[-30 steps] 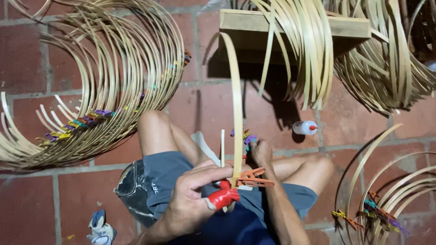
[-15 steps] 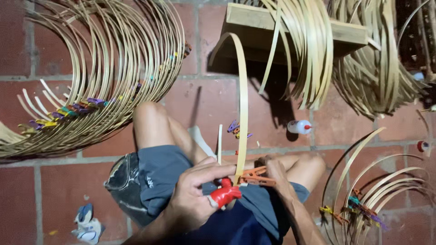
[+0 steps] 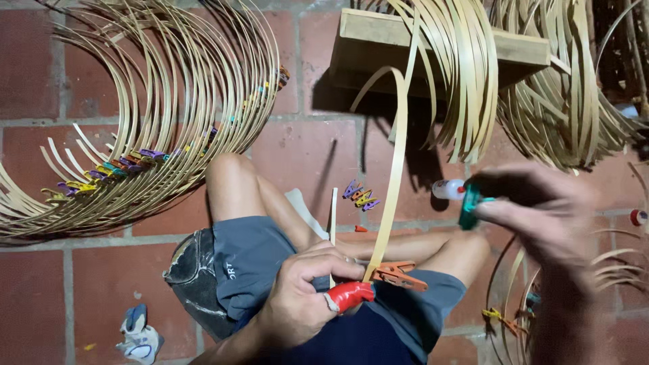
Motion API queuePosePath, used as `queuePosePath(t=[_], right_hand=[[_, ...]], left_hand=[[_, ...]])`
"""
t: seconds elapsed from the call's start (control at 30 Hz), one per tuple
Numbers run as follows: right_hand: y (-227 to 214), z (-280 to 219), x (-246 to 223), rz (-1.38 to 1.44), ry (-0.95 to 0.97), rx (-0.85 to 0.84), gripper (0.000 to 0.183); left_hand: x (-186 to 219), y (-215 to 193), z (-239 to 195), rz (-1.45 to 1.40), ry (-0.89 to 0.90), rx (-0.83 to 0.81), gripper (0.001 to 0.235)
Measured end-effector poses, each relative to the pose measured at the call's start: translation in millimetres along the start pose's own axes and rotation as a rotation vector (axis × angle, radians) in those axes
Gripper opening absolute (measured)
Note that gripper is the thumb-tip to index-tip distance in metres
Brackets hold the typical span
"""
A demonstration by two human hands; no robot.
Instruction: The person sits on the floor and assembles a basket by applying glue to thin wooden strips and securing them with colorful clips. They repeatedly pick up strips, apply adhesive, and attach them to a growing circular frame.
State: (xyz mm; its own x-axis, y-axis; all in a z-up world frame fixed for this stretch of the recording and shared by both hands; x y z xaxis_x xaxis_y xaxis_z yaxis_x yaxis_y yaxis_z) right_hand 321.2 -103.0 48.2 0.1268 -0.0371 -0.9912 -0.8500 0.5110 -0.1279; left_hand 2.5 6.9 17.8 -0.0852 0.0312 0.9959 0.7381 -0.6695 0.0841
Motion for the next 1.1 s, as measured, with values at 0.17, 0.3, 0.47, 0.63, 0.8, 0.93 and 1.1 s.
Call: queuePosePath(t=[0.17,0.3,0.47,0.63,0.8,0.93,1.1], right_hand=[[117,38,-115,-0.371,-0.265,-0.668,0.027],[186,44,-113,-0.668,-0.197,-1.012,0.016],[203,45,-116,-0.685,-0.144,-1.076,0.040],[192,51,-105,-1.187,-0.198,-1.111,0.074],[192,48,-102,-0.835,-0.792,-0.919,0.065],[160,79,-105,-0.680,-0.437,-0.475,0.039],[128,82,-16,-0.502,0.058,-0.108,0.031]], left_hand=[[4,3,-7,-0.049,-0.024,-0.019,0.020],[-1,9,-14,-0.280,-0.268,0.008,0.021],[1,1,-16,-0.237,-0.189,0.006,0.019],[0,-10,-13,-0.124,-0.090,0.013,0.016],[1,-15,-16,-0.192,-0.272,-0.002,0.012],[23,-63,0,-0.420,-0.268,0.158,0.008],[107,-198,-42,0.826,0.390,0.631,0.037]])
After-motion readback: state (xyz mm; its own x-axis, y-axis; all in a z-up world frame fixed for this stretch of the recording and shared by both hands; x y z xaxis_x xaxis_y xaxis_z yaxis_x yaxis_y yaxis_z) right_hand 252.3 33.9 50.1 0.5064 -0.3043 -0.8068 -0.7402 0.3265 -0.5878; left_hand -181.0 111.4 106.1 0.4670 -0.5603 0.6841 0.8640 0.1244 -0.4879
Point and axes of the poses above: each hand's wrist, its own z-axis towards the middle knuckle, its own y-axis out of the palm, x = y × z, the point moved 2 cm from there along z, towards the middle knuckle, and after that the axes turned 10 degrees about x, right-handed, at the moved point
